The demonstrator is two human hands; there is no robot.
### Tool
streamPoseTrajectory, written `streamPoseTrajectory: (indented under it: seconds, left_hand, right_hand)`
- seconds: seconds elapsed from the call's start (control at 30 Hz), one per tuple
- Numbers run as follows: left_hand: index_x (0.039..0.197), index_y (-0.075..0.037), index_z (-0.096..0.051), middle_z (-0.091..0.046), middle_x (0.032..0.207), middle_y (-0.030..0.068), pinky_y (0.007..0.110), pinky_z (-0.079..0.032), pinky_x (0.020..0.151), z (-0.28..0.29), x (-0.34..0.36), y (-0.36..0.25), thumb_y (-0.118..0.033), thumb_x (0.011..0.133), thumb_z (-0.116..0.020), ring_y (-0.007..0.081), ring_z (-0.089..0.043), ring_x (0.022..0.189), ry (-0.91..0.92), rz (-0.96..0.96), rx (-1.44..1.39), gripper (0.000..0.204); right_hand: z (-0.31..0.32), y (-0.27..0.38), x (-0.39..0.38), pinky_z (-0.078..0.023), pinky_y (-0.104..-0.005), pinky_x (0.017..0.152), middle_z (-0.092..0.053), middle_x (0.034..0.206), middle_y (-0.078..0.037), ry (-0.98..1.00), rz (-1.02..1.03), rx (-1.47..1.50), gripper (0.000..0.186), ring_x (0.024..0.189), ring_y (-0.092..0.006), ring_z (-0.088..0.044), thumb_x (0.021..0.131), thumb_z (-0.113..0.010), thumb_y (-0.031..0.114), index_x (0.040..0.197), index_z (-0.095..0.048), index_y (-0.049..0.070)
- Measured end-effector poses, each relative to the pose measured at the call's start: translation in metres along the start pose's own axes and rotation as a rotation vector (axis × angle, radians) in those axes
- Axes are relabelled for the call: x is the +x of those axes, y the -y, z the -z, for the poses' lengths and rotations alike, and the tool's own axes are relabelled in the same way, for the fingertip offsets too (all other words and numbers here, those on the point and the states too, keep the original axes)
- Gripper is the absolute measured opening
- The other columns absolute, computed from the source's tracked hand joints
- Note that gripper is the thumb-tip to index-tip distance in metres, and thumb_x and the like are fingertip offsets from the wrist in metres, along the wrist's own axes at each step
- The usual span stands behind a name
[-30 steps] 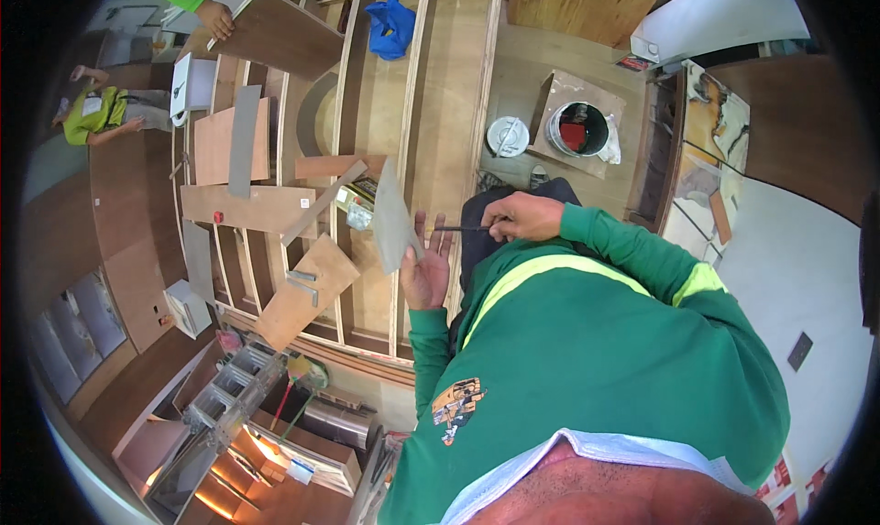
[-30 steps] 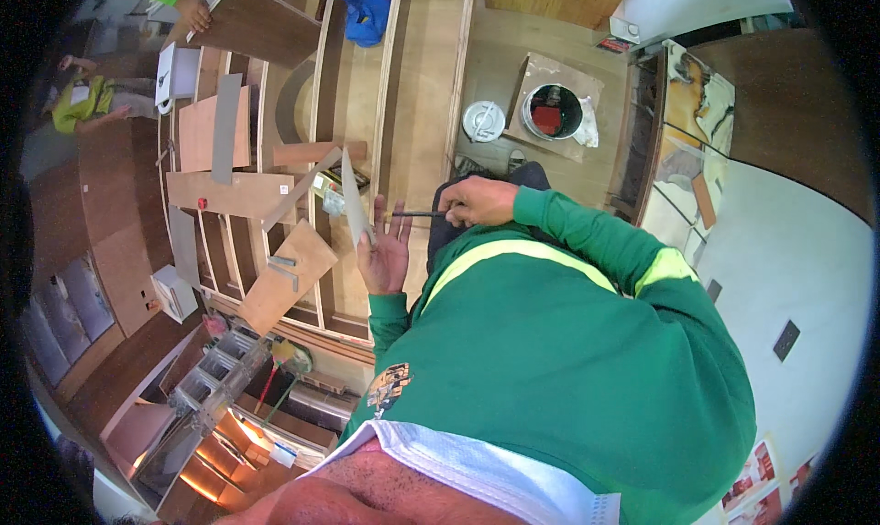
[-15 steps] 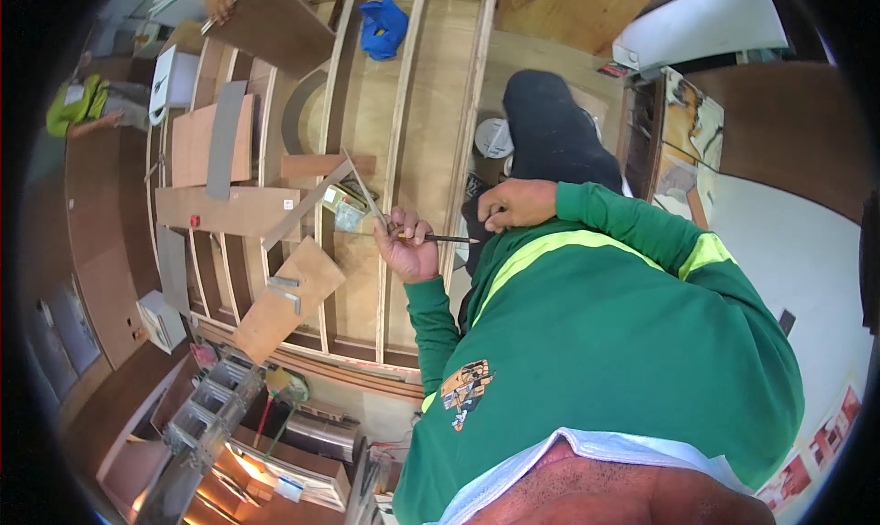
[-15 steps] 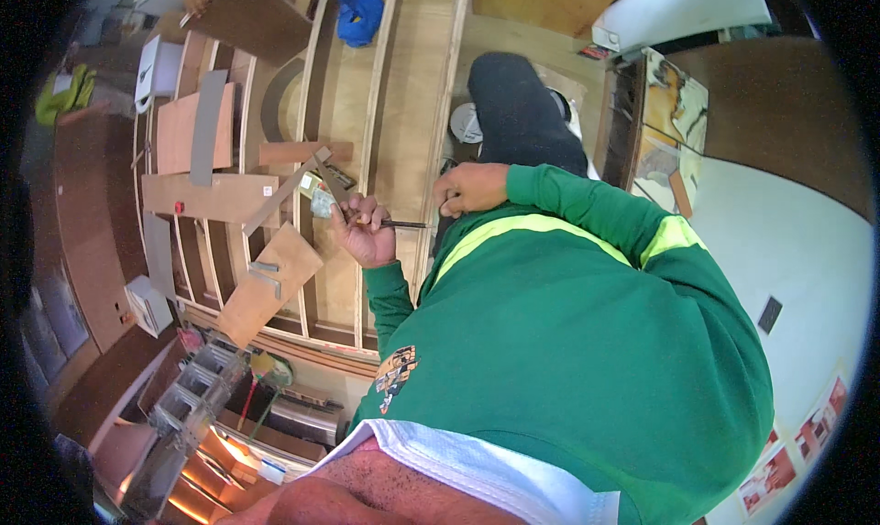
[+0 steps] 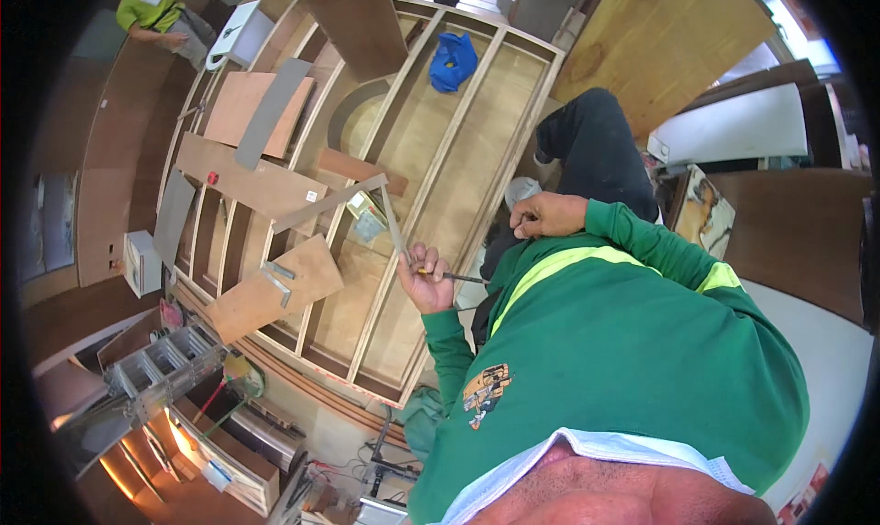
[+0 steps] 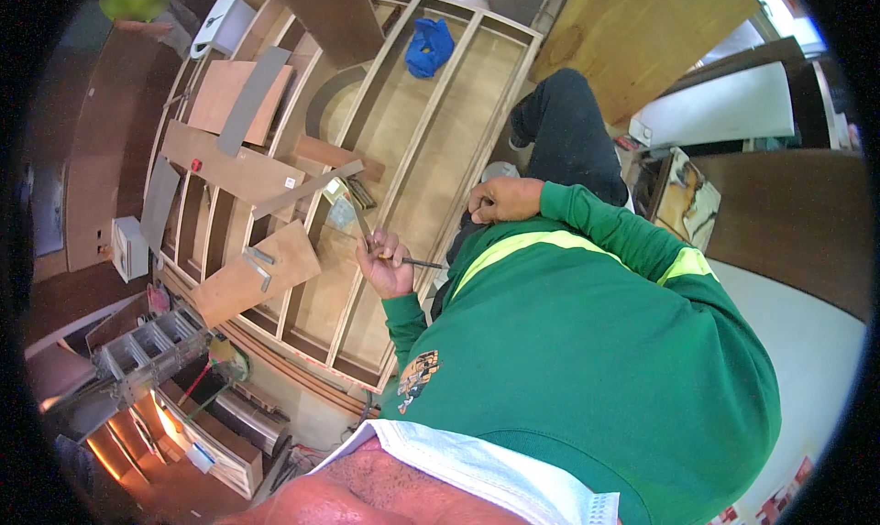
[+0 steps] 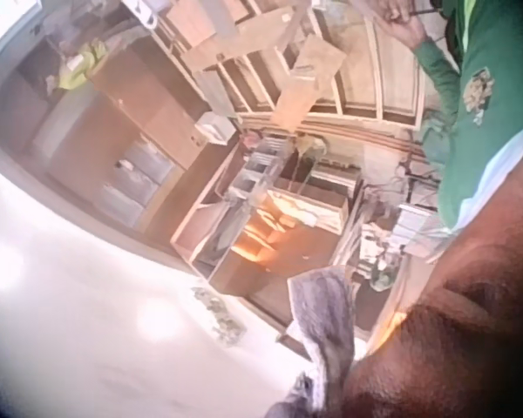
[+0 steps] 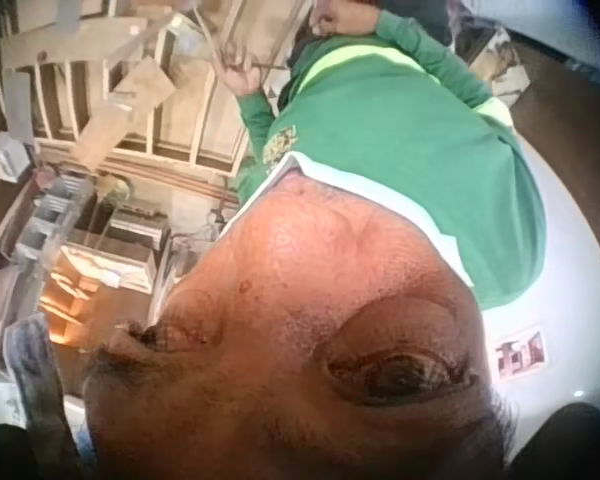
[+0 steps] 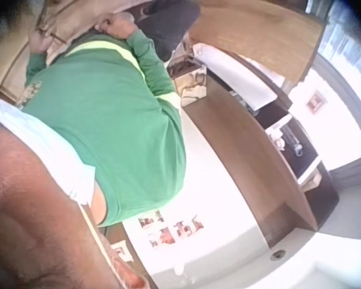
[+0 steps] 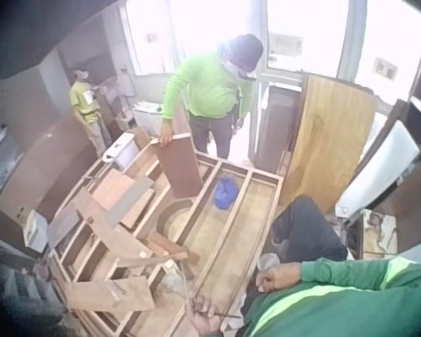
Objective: The person uses scissors to cut a laminate sheet into a curved shape and then places a wooden board onto a shelving structure.
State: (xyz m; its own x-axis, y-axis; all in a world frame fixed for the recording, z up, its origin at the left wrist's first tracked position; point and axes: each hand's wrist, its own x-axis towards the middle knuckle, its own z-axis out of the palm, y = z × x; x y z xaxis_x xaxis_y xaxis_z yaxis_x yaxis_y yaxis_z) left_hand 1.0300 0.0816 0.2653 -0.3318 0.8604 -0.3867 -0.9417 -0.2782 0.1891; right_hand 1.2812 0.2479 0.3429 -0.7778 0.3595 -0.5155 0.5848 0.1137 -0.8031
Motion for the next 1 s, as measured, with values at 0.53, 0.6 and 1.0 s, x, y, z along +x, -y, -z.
streamPoseTrajectory:
  seconds: [0.53, 0.6, 1.0]
  left_hand:
    - [0.091, -0.006, -0.063, -0.053, 0.087, 0.0027, 0.021, -0.034, 0.042, -0.003, -0.015, 0.058, -0.032, 0.096, -0.06, 0.0104, -0.043, 0.064, -0.215, -0.41, -0.031, 0.026]
    - [0.092, -0.006, -0.063, -0.055, 0.089, 0.0031, 0.021, -0.034, 0.041, -0.005, -0.02, 0.081, -0.031, 0.096, -0.061, 0.0104, -0.043, 0.064, -0.328, -0.469, 0.016, 0.026]
    - [0.092, -0.005, -0.063, -0.062, 0.086, 0.0042, 0.023, -0.037, 0.041, -0.048, -0.006, 0.211, -0.032, 0.095, -0.06, 0.0131, -0.052, 0.064, -0.918, -0.485, 0.059, 0.027]
  right_hand:
    - [0.156, -0.063, 0.104, -0.052, -0.0314, 0.071, -0.066, 0.084, -0.005, 0.293, -0.076, 0.028, 0.028, 0.075, -0.0136, -0.062, 0.092, -0.064, 0.029, 0.103, -0.066, 0.004]
    - [0.182, -0.101, 0.122, -0.052, -0.0328, 0.071, -0.067, 0.085, -0.007, 0.332, -0.12, -0.016, 0.028, 0.075, -0.0151, -0.063, 0.091, -0.065, 0.03, 0.101, -0.067, 0.004]
    - [0.424, -0.347, 0.253, -0.053, -0.051, 0.074, -0.068, 0.091, -0.023, 0.036, -0.064, -0.743, 0.031, 0.08, -0.0403, -0.066, 0.091, -0.05, 0.024, 0.087, -0.065, -0.003]
